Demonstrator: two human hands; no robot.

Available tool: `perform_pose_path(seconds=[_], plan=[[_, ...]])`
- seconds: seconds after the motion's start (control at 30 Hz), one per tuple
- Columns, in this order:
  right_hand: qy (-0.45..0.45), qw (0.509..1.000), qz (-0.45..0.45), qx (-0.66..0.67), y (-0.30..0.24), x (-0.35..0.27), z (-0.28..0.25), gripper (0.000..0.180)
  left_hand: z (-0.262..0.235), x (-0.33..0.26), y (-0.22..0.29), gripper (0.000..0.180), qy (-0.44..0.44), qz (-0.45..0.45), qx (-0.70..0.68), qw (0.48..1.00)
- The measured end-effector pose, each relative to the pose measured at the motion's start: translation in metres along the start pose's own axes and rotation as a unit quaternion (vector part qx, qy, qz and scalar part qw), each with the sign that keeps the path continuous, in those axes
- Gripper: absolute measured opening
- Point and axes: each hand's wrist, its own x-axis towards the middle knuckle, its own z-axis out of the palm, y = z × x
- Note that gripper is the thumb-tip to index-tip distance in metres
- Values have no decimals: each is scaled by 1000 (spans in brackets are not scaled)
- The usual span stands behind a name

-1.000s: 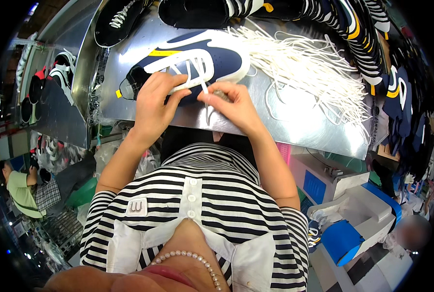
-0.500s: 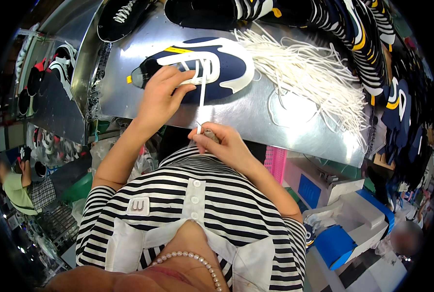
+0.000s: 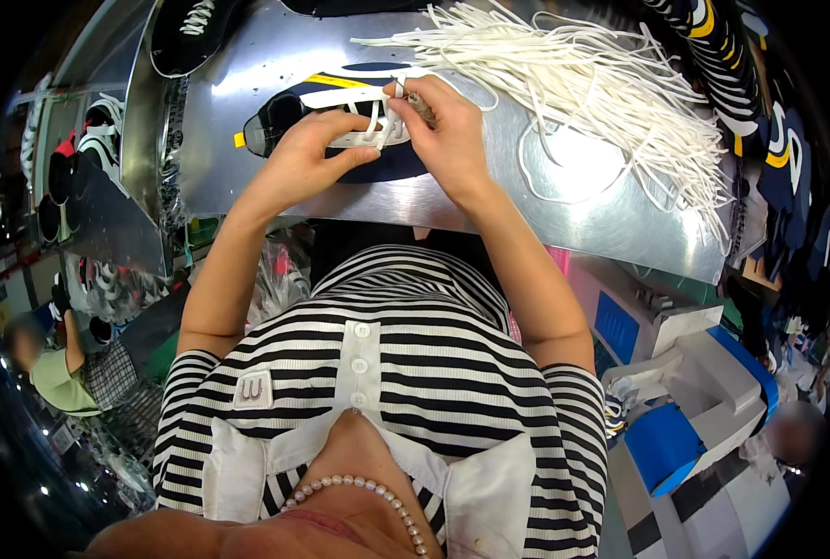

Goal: The person threads a white shoelace through the eyelets of a blue and white shoe, pulling it through and adjusting the tension before placing the shoe onto a stack.

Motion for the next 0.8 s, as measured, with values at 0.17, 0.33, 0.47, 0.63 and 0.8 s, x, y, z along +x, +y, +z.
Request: perform_pose_path(seconds=[0.17,0.33,0.47,0.63,0.8], plan=[[21,1000,-2,4,8,2,2,20,10,2,9,28,42,-37,48,997],[-1,998,67,-2,-12,-23,-10,29,13,3,6,26,58,-33,49,997],[-105,979,173,-24,-21,-58,-14,26,13,5,8,27,58,-31,53,996],[-89,979,176,-44,-20,-54,-10,24,14,5,7,27,57,-33,50,997],[-83,983,159,-41,-15,-51,-8,25,17,4,5,26,70,1,28,997]])
